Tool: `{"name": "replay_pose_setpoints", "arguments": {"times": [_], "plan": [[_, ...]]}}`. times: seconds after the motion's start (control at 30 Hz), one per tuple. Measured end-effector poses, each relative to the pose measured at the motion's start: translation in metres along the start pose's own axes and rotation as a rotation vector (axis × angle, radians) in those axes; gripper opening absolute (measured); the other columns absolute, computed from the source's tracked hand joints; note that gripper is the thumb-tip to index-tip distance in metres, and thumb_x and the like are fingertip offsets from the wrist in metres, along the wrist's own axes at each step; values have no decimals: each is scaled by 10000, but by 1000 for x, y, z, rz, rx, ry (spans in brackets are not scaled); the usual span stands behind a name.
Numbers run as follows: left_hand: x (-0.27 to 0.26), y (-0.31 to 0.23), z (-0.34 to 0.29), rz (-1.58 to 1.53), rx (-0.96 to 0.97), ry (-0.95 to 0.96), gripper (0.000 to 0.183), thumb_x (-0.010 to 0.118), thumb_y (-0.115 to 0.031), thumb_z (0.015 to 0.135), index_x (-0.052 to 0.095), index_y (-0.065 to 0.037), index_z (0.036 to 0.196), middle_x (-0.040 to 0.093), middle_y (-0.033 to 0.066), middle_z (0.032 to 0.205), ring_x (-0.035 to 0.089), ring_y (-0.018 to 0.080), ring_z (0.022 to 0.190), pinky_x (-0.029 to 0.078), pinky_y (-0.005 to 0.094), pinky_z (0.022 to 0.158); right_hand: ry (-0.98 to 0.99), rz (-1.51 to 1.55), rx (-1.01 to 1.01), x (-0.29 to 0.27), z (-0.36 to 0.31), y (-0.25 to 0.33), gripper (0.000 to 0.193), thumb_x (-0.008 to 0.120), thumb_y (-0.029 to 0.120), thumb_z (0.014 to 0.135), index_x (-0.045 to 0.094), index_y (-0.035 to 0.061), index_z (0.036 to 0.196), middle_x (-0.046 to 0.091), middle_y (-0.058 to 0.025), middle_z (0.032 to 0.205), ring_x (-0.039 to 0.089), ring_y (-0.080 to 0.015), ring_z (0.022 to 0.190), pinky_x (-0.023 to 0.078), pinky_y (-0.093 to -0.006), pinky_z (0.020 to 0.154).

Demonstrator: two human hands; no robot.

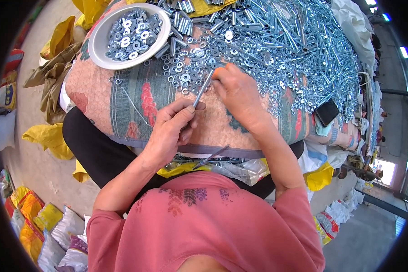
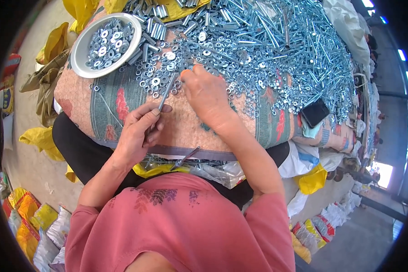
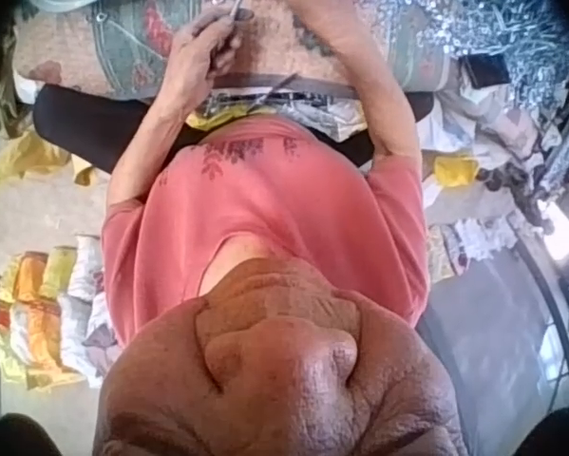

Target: The person assembles hardware fasteners by sliding metal sleeves and washers onto threaded metal rods and screwing nuts onto the rods by hand.

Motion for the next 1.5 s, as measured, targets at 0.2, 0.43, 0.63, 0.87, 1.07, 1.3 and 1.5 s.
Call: {"name": "replay_pose_setpoints", "arguments": {"times": [0.2, 0.43, 0.63, 0.87, 1.07, 1.3, 1.5], "plan": [[-2, 0, 1, 43, 39, -14, 228, 504, -184, 898, 592, -10, 1016, 472, -30, 675, 327, 23, 464, 223, 170, 405, -32, -95, -98, 3, 9, 11, 121, 611, 98, 756, 557, 77, 863, 511, -110, 790, 576, -308, 670, 465, -395, 571], [-7, 9, -1, 230, 125, 17, 157, 530, -125, 882, 607, -7, 950, 453, -47, 624, 381, 18, 531, 292, 180, 458, -147, 150, -155, -6, -15, -13, 117, 600, 32, 760, 596, 59, 875, 550, -86, 741, 561, -234, 580, 439, -309, 488], [-5, 10, -1, 431, 194, 30, 120, 551, -100, 863, 594, 4, 903, 450, -54, 662, 391, 31, 598, 324, 200, 512, 134, 1148, 539, -13, -43, -25, 106, 625, 77, 824, 622, 9, 906, 591, -19, 678, 536, -63, 541, 433, -179, 474], [-5, 10, 3, 467, 208, 43, 101, 566, -90, 847, 581, 9, 855, 454, -38, 647, 393, 34, 600, 327, 211, 516, -65, 1338, 601, -17, -50, -26, 105, 633, 71, 820, 621, 5, 900, 608, -51, 733, 578, -91, 607, 498, -219, 531], [-6, 15, 4, 345, 102, 81, 95, 574, -86, 850, 587, 7, 836, 490, -10, 643, 401, 39, 525, 307, 206, 452, -180, 1248, 559, -24, -54, -3, 109, 598, 32, 840, 599, -16, 937, 599, -57, 757, 593, -110, 634, 526, -241, 576], [-3, 23, -1, -304, -170, 275, 120, 575, -99, 867, 597, 15, 897, 564, 66, 672, 370, 42, 423, 269, 173, 376, -386, 659, -41, -35, -53, 27, 168, 550, 1, 860, 567, -6, 1027, 564, -116, 930, 596, -152, 772, 513, -259, 681], [-7, -3, 2, -95, 133, 183, 86, 584, -82, 844, 550, -8, 871, 534, 68, 680, 377, 62, 456, 283, 193, 403, -338, 562, -80, -48, -25, 26, 240, 614, 29, 808, 598, 27, 1047, 611, -134, 931, 597, -208, 808, 473, -302, 690]]}}
Point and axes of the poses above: each hand's wrist, its own z-axis towards the middle knuckle, its own x-axis out of the palm, y = z × x, the point moved 5 cm from there along z, towards the middle knuckle
